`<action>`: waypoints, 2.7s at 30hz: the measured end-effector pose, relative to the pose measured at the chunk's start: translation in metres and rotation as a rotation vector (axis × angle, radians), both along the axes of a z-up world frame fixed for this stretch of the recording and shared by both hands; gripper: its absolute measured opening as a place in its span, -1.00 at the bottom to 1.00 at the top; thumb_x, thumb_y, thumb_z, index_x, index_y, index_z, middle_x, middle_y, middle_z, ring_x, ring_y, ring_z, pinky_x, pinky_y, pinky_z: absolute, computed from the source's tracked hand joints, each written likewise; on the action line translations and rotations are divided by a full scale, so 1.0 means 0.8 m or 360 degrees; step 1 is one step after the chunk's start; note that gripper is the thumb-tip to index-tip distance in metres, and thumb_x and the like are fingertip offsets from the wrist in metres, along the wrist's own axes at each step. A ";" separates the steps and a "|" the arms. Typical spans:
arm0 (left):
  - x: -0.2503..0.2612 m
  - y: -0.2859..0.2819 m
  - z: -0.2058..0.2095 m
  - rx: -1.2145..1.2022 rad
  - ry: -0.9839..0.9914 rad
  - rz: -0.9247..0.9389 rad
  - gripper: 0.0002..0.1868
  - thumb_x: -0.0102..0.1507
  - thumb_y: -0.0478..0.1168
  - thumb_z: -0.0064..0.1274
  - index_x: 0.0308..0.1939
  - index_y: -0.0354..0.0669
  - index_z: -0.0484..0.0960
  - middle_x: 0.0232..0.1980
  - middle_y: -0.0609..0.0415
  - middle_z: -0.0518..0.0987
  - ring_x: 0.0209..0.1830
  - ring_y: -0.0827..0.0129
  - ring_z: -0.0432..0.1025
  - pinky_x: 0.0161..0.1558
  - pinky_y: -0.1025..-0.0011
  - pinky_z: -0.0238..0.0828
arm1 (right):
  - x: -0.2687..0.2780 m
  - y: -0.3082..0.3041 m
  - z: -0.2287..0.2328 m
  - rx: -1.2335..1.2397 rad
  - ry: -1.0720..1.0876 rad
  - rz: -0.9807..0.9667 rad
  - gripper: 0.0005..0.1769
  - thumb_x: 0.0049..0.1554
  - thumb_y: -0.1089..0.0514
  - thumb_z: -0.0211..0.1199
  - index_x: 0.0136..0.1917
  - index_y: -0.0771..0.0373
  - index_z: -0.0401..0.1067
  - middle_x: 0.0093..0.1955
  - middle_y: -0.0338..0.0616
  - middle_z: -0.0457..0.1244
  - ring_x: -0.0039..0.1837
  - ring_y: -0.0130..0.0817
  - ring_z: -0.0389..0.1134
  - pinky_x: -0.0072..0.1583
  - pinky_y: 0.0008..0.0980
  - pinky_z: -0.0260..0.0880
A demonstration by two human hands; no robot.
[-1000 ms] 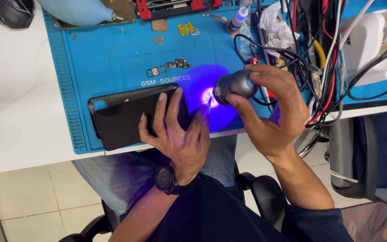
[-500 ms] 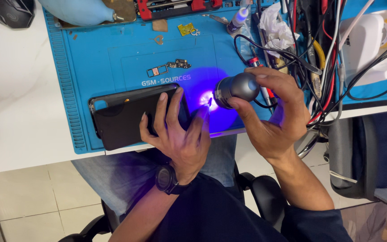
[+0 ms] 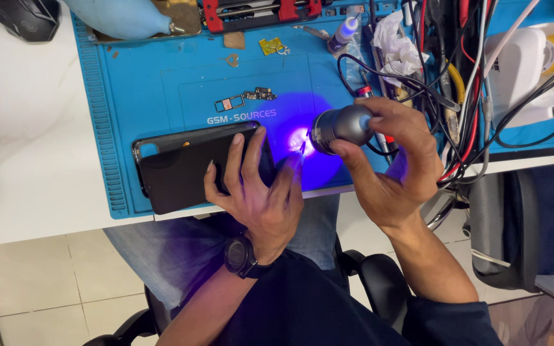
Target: The person uses a UV light to cure adhesive on a smartphone screen, then uses a small metal tool to pry and separate the screen from the frame. They continue to work on the device's edges and wipe the screen with a cloth.
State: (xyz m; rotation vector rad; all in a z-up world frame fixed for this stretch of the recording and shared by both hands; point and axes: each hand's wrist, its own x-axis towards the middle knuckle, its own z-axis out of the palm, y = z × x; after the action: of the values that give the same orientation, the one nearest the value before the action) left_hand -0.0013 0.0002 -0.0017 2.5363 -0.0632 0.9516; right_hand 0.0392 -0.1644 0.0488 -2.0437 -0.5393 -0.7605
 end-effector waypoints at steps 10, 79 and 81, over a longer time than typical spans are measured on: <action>0.000 0.000 0.007 -0.0028 -0.0080 0.0007 -0.77 0.48 -0.12 0.19 -0.30 0.18 0.65 0.32 -0.10 0.71 0.42 -0.07 0.52 0.47 -0.15 -0.02 | -0.013 0.009 0.006 -0.0028 -0.0044 -0.0109 -0.65 0.30 0.22 0.43 0.14 0.47 0.33 0.12 0.51 0.37 0.17 0.31 0.50 0.22 0.03 0.53; 0.114 0.295 0.018 0.0053 0.0549 -0.0966 -0.70 0.38 -0.31 0.24 -0.49 -0.04 0.67 -0.50 0.14 0.52 -0.40 0.16 0.44 -0.08 0.13 0.23 | 0.080 0.213 -0.058 -0.0956 0.0190 0.0376 -0.93 0.21 0.18 0.51 -0.09 0.16 0.64 -0.05 -0.20 0.45 0.03 -0.06 0.46 -0.04 -0.08 0.52; 0.117 0.294 0.012 0.0145 0.0438 -0.0977 -0.66 0.40 -0.33 0.19 -0.51 -0.10 0.60 -0.53 0.17 0.41 -0.42 0.18 0.37 -0.09 0.19 0.18 | 0.085 0.211 -0.060 -0.1000 0.0309 0.0400 -0.95 0.21 0.17 0.50 -0.07 0.13 0.65 -0.05 -0.24 0.45 0.03 -0.10 0.46 -0.04 -0.13 0.51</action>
State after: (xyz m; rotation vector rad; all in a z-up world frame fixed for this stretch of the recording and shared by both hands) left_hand 0.0919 0.2351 0.0078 2.4583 -0.7636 0.3633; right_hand 0.1069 0.0045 0.0010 -2.5149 -0.9909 -0.2463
